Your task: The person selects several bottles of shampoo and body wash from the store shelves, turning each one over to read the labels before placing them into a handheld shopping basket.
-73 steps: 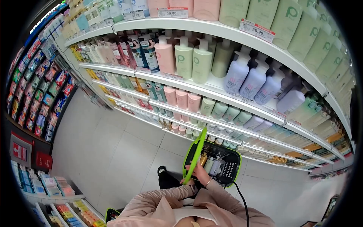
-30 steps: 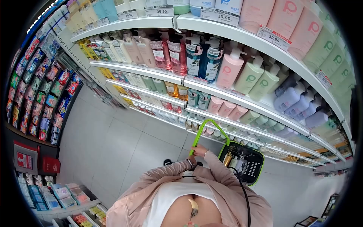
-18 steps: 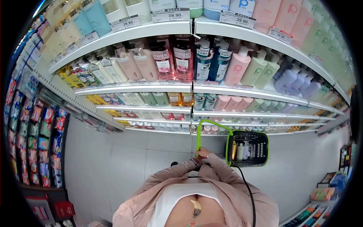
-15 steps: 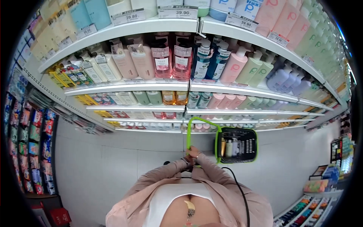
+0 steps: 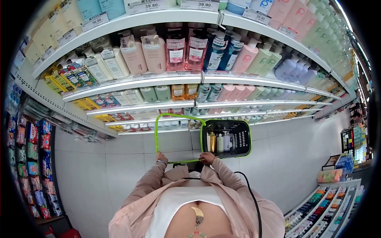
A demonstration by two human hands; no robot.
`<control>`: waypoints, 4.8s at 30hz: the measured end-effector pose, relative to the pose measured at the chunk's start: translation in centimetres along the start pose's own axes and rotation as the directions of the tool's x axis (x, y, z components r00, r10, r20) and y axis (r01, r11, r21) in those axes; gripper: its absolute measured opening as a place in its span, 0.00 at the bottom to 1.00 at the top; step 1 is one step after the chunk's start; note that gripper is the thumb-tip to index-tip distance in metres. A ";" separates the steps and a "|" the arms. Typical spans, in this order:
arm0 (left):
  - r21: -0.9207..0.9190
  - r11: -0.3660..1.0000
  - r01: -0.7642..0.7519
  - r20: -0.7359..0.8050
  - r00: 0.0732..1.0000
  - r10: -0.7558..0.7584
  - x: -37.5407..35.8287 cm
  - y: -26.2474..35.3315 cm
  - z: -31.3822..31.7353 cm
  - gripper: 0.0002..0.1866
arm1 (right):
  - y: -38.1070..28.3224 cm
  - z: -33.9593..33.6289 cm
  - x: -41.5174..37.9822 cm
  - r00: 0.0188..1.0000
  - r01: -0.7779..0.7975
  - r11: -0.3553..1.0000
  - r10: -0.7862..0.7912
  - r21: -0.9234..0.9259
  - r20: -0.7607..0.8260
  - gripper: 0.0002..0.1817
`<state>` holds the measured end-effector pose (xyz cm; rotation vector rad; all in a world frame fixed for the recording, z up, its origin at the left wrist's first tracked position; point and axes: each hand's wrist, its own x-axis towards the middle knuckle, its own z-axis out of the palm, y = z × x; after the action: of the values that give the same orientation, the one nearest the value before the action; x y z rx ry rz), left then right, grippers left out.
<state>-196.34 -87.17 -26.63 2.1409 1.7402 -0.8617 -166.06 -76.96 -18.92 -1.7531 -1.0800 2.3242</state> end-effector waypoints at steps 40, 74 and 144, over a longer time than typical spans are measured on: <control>-0.185 0.738 0.649 0.439 0.727 -0.529 -9.5 0.5 2.8 0.24 | -8.5 -5.5 2.2 0.991 0.107 0.993 -0.111 0.055 0.073 0.16; -0.892 -0.449 0.048 0.076 0.996 -0.044 2.6 5.4 -13.8 0.17 | -50.5 1.8 -18.7 0.108 0.065 -0.240 -0.963 -0.969 0.246 0.21; 0.113 -0.966 0.234 -0.625 0.773 0.114 -8.9 10.4 -35.7 0.43 | -23.1 1.4 -17.1 0.577 0.198 0.671 -0.669 0.715 0.468 0.37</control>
<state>-177.28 -77.82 5.17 -0.0401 -0.0591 1.1875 -169.46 -67.37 7.99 -0.2438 -0.5721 2.5533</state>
